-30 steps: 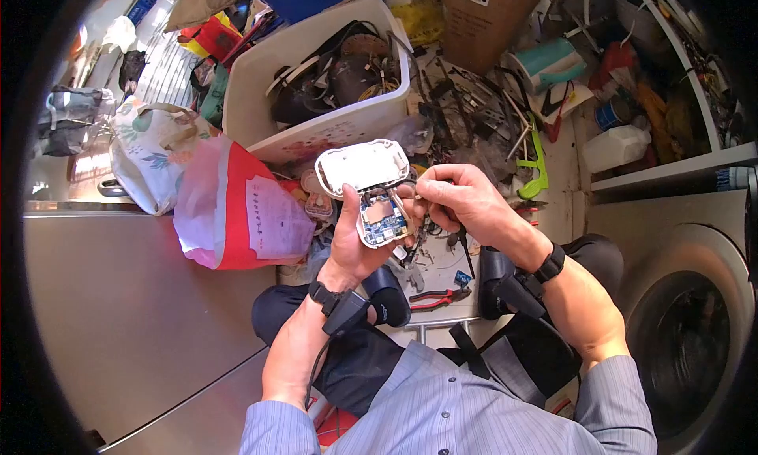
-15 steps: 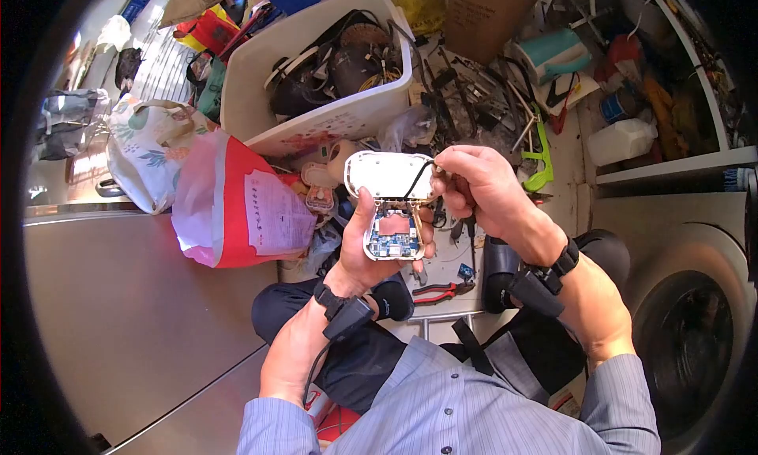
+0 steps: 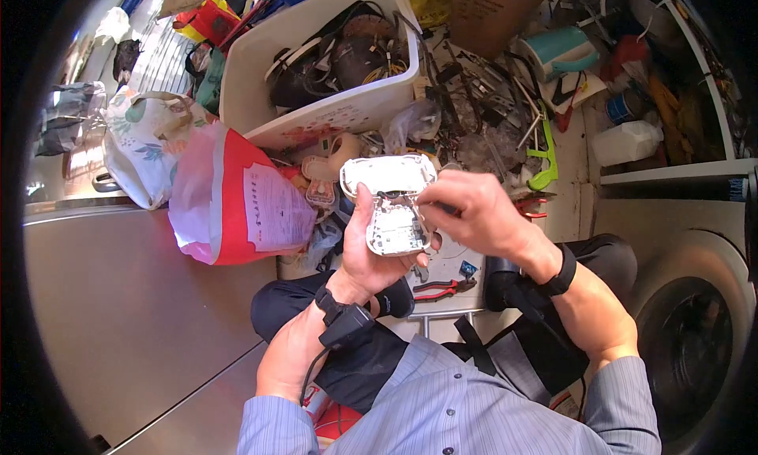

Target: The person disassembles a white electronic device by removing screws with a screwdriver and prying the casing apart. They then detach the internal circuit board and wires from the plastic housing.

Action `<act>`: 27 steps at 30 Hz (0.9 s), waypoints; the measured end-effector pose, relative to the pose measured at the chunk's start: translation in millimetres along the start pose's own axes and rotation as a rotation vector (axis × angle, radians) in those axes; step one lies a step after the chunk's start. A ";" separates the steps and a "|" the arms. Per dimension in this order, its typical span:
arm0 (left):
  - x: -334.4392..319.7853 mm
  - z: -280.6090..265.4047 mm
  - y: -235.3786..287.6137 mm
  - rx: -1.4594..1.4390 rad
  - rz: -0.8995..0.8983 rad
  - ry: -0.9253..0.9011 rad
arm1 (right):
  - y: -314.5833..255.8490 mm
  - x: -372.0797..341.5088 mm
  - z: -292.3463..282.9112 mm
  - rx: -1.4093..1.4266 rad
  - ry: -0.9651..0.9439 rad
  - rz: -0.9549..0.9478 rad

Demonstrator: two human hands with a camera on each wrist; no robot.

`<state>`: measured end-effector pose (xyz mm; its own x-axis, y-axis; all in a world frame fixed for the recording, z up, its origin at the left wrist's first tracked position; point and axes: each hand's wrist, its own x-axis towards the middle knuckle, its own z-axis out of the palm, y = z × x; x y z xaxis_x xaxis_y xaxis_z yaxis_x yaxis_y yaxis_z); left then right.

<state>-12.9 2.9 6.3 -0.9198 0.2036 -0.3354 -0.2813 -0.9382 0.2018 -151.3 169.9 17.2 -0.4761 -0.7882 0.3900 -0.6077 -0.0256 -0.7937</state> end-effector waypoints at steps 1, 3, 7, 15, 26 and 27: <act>0.2 1.7 -0.7 0.032 0.029 -0.011 | -4.6 -2.1 4.5 -0.014 -0.008 0.002; -0.7 -0.8 -3.3 0.085 0.017 0.006 | -6.9 0.2 5.4 -0.022 -0.023 -0.010; -3.6 -4.3 -6.2 0.200 0.001 0.047 | -3.5 -2.0 6.9 -0.249 -0.092 -0.138; -5.9 -7.3 -9.0 0.212 -0.005 0.191 | -2.1 -8.2 21.6 -0.423 -0.113 -0.302; -2.2 -0.3 3.6 0.376 -0.094 0.132 | 2.6 -5.8 17.3 -0.301 -0.115 -0.163; -2.6 -1.8 3.5 0.333 -0.100 0.150 | 1.7 -5.8 16.6 -0.325 -0.151 -0.140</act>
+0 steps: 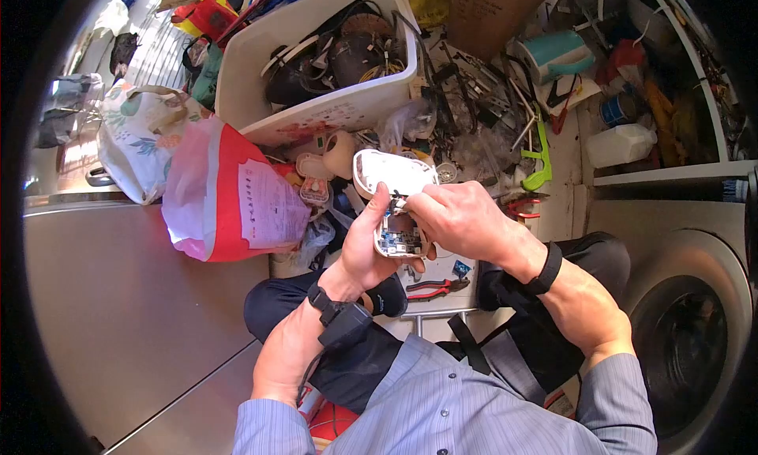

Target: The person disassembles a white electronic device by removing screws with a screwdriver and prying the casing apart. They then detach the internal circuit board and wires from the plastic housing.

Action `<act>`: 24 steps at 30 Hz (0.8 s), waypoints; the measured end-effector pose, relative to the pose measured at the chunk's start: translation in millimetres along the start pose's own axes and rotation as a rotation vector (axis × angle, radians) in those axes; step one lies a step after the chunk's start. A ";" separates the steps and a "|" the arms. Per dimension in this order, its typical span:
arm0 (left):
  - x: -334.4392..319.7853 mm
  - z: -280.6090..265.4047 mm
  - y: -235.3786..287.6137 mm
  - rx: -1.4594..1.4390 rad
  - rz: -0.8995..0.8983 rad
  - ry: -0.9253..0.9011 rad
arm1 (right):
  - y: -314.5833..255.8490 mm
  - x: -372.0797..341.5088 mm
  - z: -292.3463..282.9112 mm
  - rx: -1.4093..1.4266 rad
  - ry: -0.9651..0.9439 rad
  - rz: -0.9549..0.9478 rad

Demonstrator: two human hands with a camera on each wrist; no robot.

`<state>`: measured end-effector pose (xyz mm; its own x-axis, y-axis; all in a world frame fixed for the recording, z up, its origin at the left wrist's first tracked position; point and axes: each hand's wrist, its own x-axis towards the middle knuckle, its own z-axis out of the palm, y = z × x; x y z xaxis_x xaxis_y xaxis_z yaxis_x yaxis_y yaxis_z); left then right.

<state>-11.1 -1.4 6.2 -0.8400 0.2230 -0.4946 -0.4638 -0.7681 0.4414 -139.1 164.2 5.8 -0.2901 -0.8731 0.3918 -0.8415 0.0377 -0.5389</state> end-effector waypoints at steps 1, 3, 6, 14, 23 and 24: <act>0.1 -0.7 -0.7 0.002 0.002 -0.001 | 0.1 1.5 -1.1 -0.001 0.001 -0.002; 0.0 -3.9 -2.3 -0.168 0.017 -0.036 | -0.5 6.6 -5.0 0.216 0.224 0.173; -0.3 -14.5 -2.6 -0.299 0.016 -0.017 | -8.3 20.0 -42.7 0.517 0.538 0.437; 3.9 -6.0 -5.4 -0.384 0.076 -0.051 | 9.1 19.2 -37.5 1.347 0.904 0.569; 0.1 -10.5 10.5 -0.398 0.195 -0.060 | -0.9 -3.5 -89.5 0.484 0.138 0.347; 0.4 -12.9 11.2 -0.377 0.214 -0.028 | -0.7 -7.8 -91.6 0.381 0.098 0.254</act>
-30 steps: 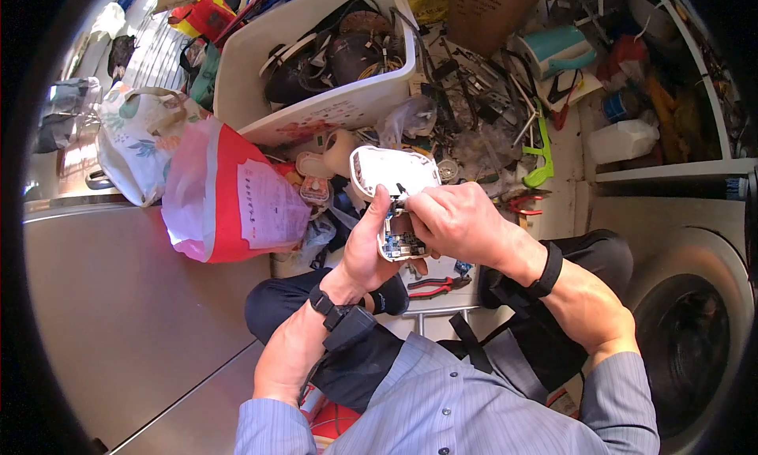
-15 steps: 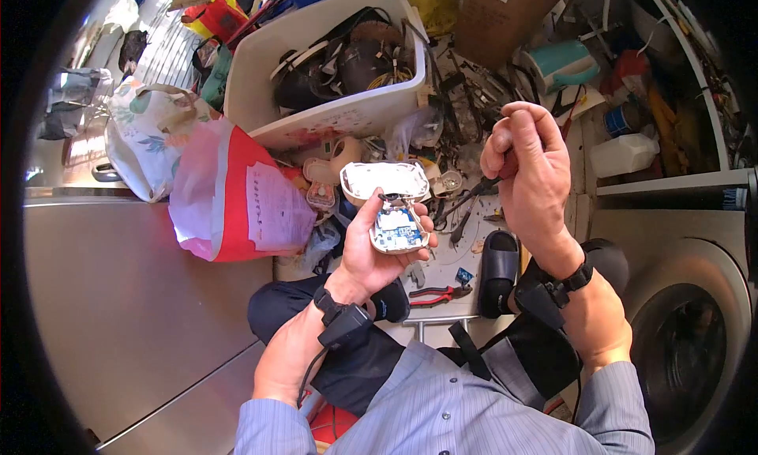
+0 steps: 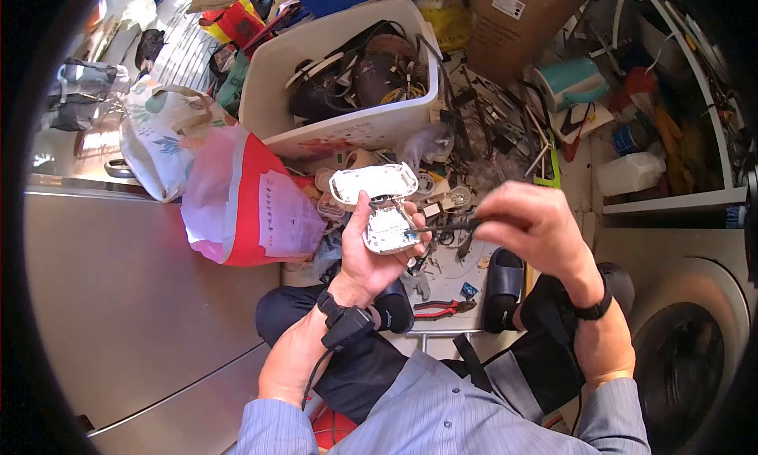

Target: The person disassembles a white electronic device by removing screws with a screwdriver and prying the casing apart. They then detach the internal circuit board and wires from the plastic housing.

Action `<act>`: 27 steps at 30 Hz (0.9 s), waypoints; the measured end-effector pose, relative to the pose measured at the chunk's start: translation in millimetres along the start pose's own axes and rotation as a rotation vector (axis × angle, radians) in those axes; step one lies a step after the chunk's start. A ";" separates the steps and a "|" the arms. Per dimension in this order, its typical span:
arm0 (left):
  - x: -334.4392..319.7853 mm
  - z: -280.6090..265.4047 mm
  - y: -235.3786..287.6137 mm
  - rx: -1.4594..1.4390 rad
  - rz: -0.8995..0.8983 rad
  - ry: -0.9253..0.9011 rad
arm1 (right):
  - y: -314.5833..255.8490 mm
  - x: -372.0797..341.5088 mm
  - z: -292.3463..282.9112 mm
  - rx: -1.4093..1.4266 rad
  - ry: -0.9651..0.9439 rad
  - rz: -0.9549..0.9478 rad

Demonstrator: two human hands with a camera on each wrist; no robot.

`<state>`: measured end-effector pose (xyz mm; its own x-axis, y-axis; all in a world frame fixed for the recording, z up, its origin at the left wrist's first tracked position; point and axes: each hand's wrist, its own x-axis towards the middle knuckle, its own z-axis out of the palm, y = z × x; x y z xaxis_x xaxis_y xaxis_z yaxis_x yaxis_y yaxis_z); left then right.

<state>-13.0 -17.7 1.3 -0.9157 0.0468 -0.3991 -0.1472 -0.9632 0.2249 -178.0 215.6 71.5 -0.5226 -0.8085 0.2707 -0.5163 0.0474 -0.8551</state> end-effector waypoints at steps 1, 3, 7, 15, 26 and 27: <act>1.3 -2.0 2.2 0.002 0.005 0.000 | -1.1 -4.4 -1.7 -0.077 -0.082 -0.035; 4.7 -2.7 6.0 0.071 0.074 0.003 | -9.5 -15.5 3.2 -0.179 -0.149 0.029; 6.3 3.9 6.5 0.075 0.076 -0.038 | -4.6 -21.3 17.7 -0.239 -0.061 -0.033; 11.6 7.3 0.1 0.097 0.079 -0.063 | 3.4 -39.2 42.1 -0.244 0.027 0.002; 6.9 18.2 -1.6 0.022 0.063 -0.137 | 14.0 -45.0 67.7 -0.107 0.110 0.018; 6.4 17.2 -0.4 0.034 0.057 -0.153 | 14.7 -45.1 70.1 -0.090 0.114 0.040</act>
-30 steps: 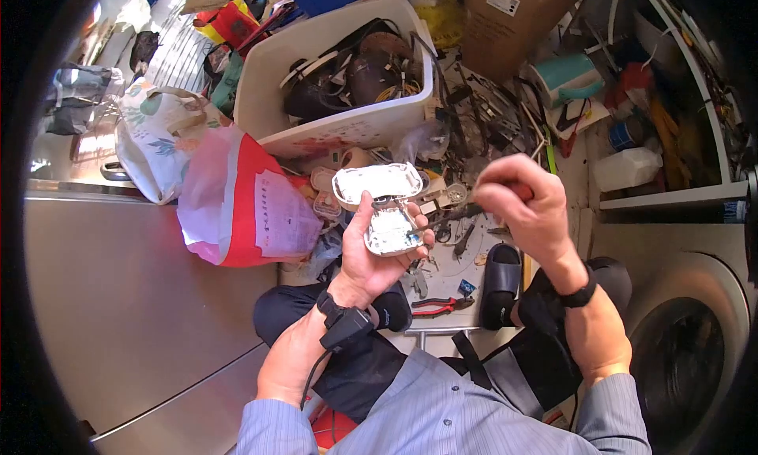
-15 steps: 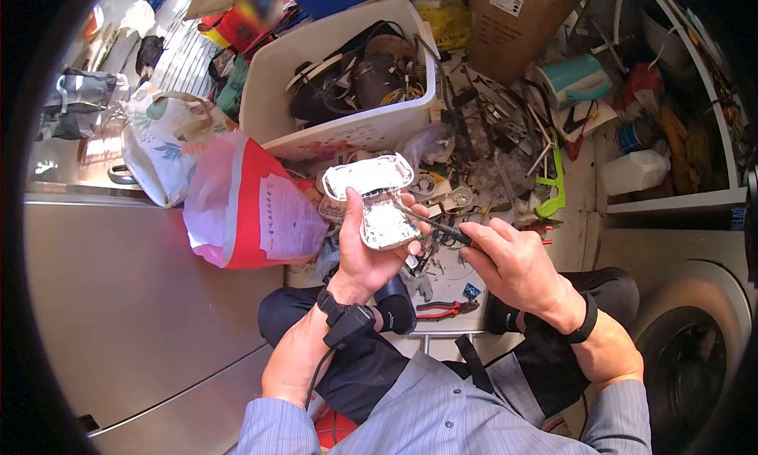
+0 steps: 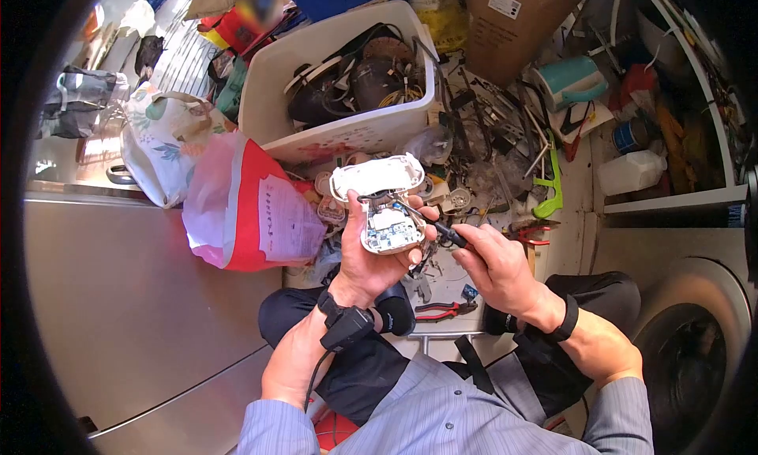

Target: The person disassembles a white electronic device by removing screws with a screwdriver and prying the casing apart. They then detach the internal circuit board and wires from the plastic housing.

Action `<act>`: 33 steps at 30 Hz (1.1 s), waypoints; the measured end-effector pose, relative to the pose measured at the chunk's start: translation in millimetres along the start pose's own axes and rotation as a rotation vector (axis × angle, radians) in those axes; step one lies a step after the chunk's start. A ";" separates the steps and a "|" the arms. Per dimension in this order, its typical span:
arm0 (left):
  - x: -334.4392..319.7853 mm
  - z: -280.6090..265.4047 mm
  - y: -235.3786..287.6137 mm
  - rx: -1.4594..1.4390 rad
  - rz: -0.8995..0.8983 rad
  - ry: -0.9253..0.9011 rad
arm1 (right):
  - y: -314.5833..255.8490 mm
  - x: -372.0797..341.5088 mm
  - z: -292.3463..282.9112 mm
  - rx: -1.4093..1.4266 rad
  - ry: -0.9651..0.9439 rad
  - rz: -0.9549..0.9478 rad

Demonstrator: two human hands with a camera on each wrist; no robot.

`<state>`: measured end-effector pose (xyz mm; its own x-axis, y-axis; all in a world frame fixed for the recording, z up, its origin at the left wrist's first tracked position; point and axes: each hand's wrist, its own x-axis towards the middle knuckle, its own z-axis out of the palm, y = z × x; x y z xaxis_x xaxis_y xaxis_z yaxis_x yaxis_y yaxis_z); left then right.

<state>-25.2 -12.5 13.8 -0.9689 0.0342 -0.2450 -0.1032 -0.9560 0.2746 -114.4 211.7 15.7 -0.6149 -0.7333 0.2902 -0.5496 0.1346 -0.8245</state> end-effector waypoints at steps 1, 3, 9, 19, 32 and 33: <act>-0.6 -0.9 0.5 0.012 -0.008 -0.016 | 0.1 0.8 1.3 0.000 -0.001 0.000; -1.7 -4.2 0.5 0.004 -0.042 -0.054 | -0.3 3.8 3.9 0.024 0.022 -0.035; -7.3 5.0 6.9 0.105 -0.077 -0.035 | -4.7 5.2 4.7 -0.157 -0.065 -0.055; -7.6 4.1 10.0 0.388 -0.077 0.171 | -15.2 10.3 -12.4 -0.251 -0.148 -0.076; -6.3 -6.9 -6.1 0.689 -0.183 0.170 | -21.9 35.4 -55.0 0.024 -0.380 0.279; -3.4 -8.6 -7.4 0.648 -0.171 0.158 | -19.8 35.9 -55.3 0.041 -0.377 0.298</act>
<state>-19.2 -8.0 4.6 -0.8876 0.0789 -0.4538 -0.4130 -0.5724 0.7084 -156.9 219.5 69.3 -0.4904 -0.8582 -0.1517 -0.3529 0.3547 -0.8658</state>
